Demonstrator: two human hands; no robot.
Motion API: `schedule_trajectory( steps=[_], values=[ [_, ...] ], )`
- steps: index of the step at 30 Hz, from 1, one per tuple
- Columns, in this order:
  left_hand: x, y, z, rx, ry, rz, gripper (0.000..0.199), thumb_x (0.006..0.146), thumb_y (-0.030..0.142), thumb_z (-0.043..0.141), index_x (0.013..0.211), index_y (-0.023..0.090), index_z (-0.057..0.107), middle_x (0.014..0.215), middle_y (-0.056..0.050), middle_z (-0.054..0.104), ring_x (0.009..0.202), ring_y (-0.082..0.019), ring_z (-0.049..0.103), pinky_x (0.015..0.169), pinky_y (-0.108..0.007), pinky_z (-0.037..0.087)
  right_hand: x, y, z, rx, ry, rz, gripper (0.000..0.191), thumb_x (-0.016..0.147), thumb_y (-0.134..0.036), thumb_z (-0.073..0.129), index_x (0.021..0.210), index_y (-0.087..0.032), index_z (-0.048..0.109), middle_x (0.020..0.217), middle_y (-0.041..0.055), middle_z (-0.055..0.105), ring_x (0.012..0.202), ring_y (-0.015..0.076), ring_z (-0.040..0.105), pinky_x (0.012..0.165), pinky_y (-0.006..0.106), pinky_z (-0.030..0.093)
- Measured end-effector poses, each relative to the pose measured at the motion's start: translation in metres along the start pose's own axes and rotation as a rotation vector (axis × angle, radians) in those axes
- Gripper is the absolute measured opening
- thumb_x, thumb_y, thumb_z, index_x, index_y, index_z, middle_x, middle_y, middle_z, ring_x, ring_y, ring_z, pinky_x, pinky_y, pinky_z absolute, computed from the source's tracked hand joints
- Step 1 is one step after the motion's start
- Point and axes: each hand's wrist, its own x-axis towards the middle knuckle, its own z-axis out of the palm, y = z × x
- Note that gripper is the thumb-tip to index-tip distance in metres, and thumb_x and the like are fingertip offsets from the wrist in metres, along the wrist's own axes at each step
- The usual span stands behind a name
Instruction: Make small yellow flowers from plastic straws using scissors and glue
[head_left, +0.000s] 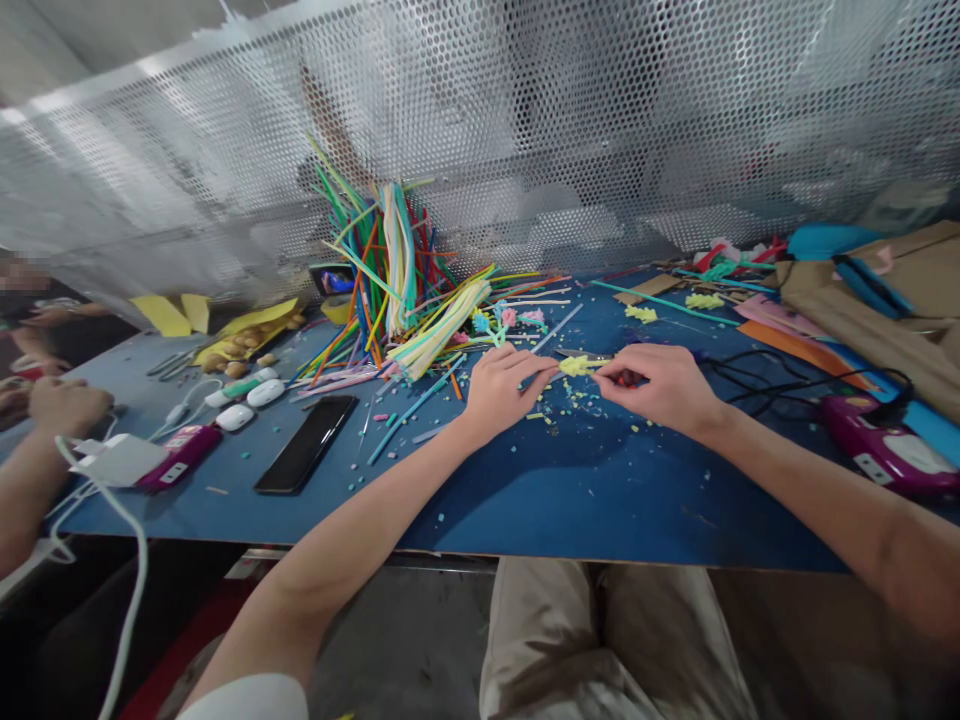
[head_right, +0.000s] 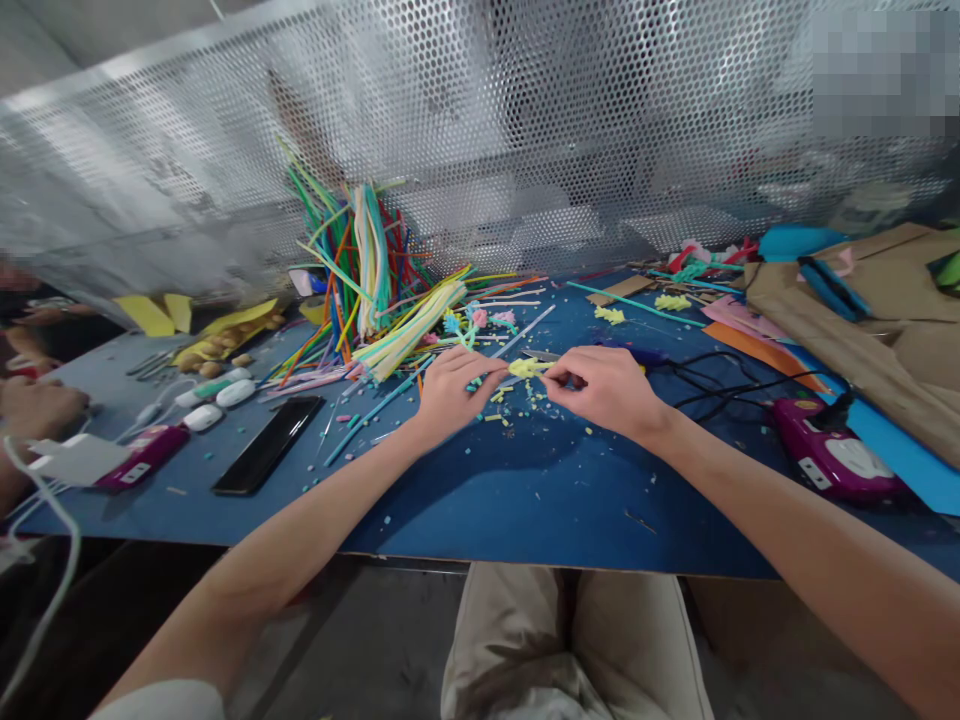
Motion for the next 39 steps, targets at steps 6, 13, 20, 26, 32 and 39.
schedule_trajectory(
  steps=[6,13,20,26,32,39],
  values=[
    [0.0002,-0.0001,0.0006,-0.011,0.050,0.009,0.019,0.099,0.035,0.061,0.101,0.025,0.078,0.095,-0.002,0.080,0.082,-0.016,0.066,0.084,-0.033,0.048,-0.0006,0.0006,-0.0008,-0.024,0.034,-0.038,0.016,0.093,-0.028,0.059,0.083,-0.025,0.071,0.075,-0.0015,0.073,0.071,0.0139,0.068,0.069,0.029,0.053],
    [0.0001,-0.0004,0.0007,-0.002,0.089,0.056,0.016,0.098,0.033,0.064,0.101,0.025,0.078,0.094,-0.002,0.080,0.079,-0.015,0.065,0.080,-0.031,0.047,-0.0002,0.0048,0.0009,-0.112,0.184,-0.134,0.012,0.087,-0.026,0.068,0.076,-0.026,0.072,0.061,-0.0055,0.067,0.059,0.0123,0.062,0.061,0.028,0.047],
    [-0.0010,-0.0004,0.0008,0.057,0.123,0.049,0.017,0.097,0.035,0.065,0.103,0.029,0.080,0.093,-0.001,0.080,0.079,-0.016,0.064,0.079,-0.032,0.045,-0.0001,0.0037,0.0006,-0.124,0.193,-0.137,0.012,0.087,-0.026,0.068,0.076,-0.026,0.071,0.059,-0.0055,0.065,0.057,0.0123,0.060,0.062,0.029,0.046],
    [-0.0014,0.0001,-0.0001,0.082,0.149,0.064,0.018,0.098,0.037,0.064,0.105,0.032,0.080,0.092,0.001,0.080,0.077,-0.014,0.064,0.075,-0.032,0.044,0.0004,0.0005,0.0006,-0.163,0.218,-0.117,0.011,0.086,-0.028,0.069,0.076,-0.026,0.071,0.056,-0.0055,0.064,0.055,0.0122,0.059,0.063,0.030,0.044],
    [-0.0020,-0.0003,-0.0006,0.087,0.160,0.080,0.017,0.096,0.036,0.067,0.107,0.034,0.080,0.093,0.002,0.080,0.076,-0.015,0.063,0.075,-0.033,0.043,0.0006,-0.0027,0.0005,-0.175,0.227,-0.094,0.012,0.085,-0.027,0.068,0.074,-0.025,0.070,0.056,-0.0058,0.064,0.054,0.0117,0.059,0.064,0.030,0.044],
    [-0.0017,0.0008,0.0001,0.106,0.163,0.095,0.016,0.096,0.037,0.067,0.104,0.033,0.080,0.090,0.002,0.080,0.073,-0.014,0.062,0.072,-0.032,0.042,0.0007,-0.0036,0.0011,-0.172,0.229,-0.061,0.013,0.084,-0.028,0.068,0.071,-0.024,0.069,0.055,-0.0060,0.063,0.053,0.0114,0.058,0.064,0.031,0.043]
  ],
)
